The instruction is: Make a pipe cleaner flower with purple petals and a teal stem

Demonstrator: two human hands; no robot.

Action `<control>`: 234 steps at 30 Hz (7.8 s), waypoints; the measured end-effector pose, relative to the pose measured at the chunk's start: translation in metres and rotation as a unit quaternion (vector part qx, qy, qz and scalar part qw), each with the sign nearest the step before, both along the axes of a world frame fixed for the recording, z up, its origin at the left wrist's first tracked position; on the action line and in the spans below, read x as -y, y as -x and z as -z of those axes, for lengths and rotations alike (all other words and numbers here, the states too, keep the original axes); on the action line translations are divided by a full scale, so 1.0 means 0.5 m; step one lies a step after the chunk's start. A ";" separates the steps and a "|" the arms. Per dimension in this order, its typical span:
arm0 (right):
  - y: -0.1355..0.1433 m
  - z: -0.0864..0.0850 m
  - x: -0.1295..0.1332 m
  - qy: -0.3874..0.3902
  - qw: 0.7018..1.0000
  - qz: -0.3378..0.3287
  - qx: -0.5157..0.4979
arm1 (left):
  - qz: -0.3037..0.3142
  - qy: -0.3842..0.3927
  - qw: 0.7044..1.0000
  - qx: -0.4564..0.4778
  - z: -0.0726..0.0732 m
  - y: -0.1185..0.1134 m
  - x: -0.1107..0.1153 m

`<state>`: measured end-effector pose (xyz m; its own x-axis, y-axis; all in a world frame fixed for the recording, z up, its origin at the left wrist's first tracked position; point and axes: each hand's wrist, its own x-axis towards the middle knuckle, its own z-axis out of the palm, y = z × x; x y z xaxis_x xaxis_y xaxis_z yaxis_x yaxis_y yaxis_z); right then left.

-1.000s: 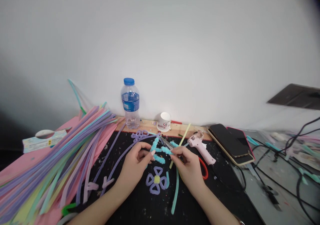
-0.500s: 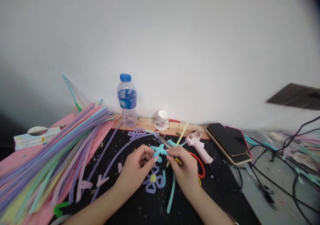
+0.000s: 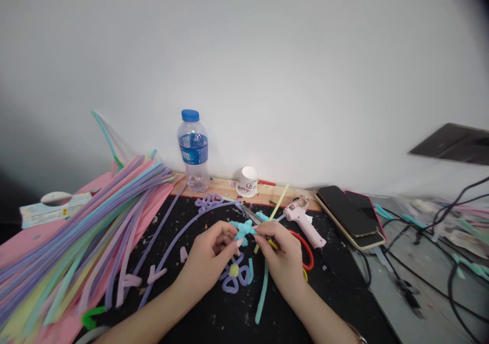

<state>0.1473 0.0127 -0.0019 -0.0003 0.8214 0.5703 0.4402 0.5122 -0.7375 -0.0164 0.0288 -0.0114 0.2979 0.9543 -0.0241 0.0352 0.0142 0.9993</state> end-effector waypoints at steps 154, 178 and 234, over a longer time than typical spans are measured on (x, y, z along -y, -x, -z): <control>-0.177 0.005 -0.018 0.272 0.816 0.370 0.350 | -0.017 0.100 0.990 0.100 -0.019 0.037 -0.036; -0.211 0.013 -0.032 0.252 0.851 0.336 0.315 | -0.011 0.044 0.999 0.019 -0.026 0.041 -0.043; -0.062 -0.015 -0.035 0.019 0.954 0.058 0.295 | -0.083 0.083 0.993 0.015 -0.003 0.043 -0.047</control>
